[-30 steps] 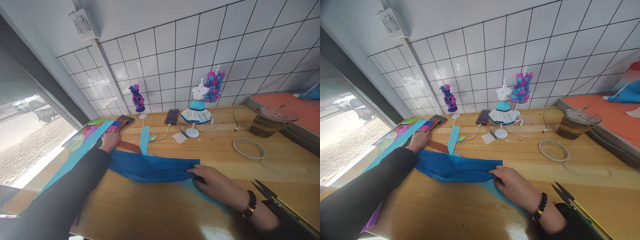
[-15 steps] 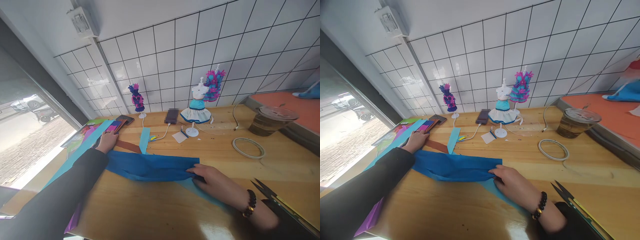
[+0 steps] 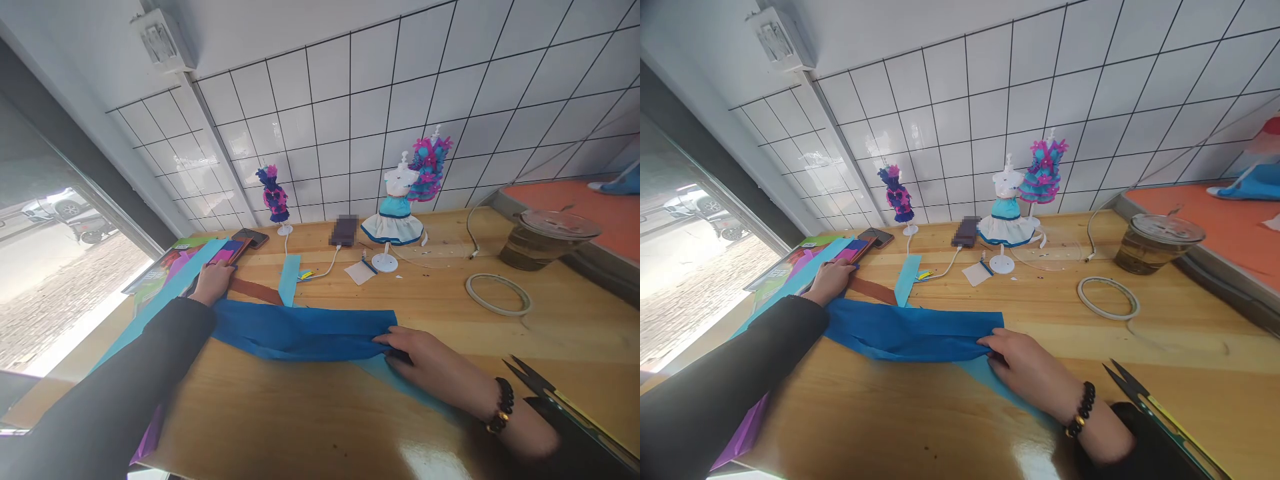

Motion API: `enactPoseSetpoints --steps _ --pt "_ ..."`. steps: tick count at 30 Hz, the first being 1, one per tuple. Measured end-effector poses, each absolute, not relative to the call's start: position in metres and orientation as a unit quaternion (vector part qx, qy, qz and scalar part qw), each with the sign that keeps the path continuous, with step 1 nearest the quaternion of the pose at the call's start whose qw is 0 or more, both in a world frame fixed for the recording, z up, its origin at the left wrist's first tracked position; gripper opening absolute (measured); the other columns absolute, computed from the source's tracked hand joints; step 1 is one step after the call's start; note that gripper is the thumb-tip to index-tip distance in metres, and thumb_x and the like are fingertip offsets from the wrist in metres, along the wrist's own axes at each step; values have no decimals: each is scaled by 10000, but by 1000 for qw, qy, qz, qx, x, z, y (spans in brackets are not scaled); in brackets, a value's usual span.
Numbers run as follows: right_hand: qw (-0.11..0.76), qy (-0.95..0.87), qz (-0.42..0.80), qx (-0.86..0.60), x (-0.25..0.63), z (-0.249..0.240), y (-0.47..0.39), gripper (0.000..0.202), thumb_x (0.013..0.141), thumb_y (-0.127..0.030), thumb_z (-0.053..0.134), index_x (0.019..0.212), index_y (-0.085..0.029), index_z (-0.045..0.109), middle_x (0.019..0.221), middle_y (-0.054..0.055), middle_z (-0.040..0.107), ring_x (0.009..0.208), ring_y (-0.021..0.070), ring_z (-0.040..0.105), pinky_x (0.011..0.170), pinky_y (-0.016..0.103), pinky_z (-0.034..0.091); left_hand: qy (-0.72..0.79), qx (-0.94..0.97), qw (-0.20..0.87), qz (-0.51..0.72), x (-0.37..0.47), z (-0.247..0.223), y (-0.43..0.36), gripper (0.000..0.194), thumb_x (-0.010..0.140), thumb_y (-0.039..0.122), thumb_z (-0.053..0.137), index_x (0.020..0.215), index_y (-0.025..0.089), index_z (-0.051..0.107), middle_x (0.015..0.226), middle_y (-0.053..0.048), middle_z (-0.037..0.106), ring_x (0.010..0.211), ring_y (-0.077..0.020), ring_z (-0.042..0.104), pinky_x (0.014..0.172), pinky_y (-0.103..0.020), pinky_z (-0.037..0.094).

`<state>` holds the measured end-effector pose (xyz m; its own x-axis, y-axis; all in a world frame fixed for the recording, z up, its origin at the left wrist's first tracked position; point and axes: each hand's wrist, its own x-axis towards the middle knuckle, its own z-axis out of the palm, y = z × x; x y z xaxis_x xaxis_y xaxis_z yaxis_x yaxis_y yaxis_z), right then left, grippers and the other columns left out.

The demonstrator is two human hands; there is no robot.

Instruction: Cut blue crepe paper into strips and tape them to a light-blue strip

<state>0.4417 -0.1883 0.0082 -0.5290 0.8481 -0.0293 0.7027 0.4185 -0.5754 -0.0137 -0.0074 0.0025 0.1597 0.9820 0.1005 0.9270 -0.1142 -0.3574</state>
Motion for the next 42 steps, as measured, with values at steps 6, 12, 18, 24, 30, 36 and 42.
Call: enactPoseSetpoints --steps 6,12,18,24,30,36,42 --pt "129 -835 267 -464 443 6 -188 355 818 -168 407 1095 -217 623 997 71 632 912 188 591 814 307 455 -648 -738 170 80 -14 2 -6 387 818 173 336 1050 221 642 997 -153 578 975 -303 537 828 -457 318" --pt "132 -834 268 -464 443 6 -188 343 820 -167 407 1080 -218 626 973 66 632 890 180 592 802 298 454 -654 -734 164 82 -14 1 -6 369 816 173 334 958 188 674 951 -162 583 975 -318 539 808 -460 332" --pt "136 -833 270 -463 442 7 -188 325 816 -170 409 1038 -210 642 975 72 632 883 185 591 800 302 454 -662 -731 151 67 -12 5 -6 375 810 160 328 1043 201 620 1045 -150 584 1013 -304 539 854 -446 338" --pt "137 -833 272 -462 443 6 -187 320 811 -169 409 1020 -214 648 988 70 630 891 186 590 797 298 456 -691 -712 117 51 -6 5 -9 365 793 182 349 1114 142 517 907 -131 649 890 -274 600 773 -382 405" --pt "133 -835 271 -460 442 7 -188 330 808 -150 404 1033 -213 637 958 64 636 865 175 593 787 289 459 -705 -705 74 22 -7 13 -14 459 811 249 345 1258 146 375 1014 -97 652 894 -228 608 760 -325 438" --pt "140 -836 262 -461 444 9 -187 345 804 -151 424 1079 -196 627 998 74 642 915 184 590 818 297 460 -671 -738 -3 -64 0 29 -31 515 831 398 350 1301 189 348 1139 -64 601 1003 -216 569 840 -322 433" --pt "177 -824 256 -474 454 11 -182 347 818 -178 429 1112 -213 610 1023 66 640 954 187 579 861 324 454 -575 -808 -95 -84 40 51 -85 568 807 558 383 1286 252 401 1199 -35 573 1087 -223 522 908 -325 410"
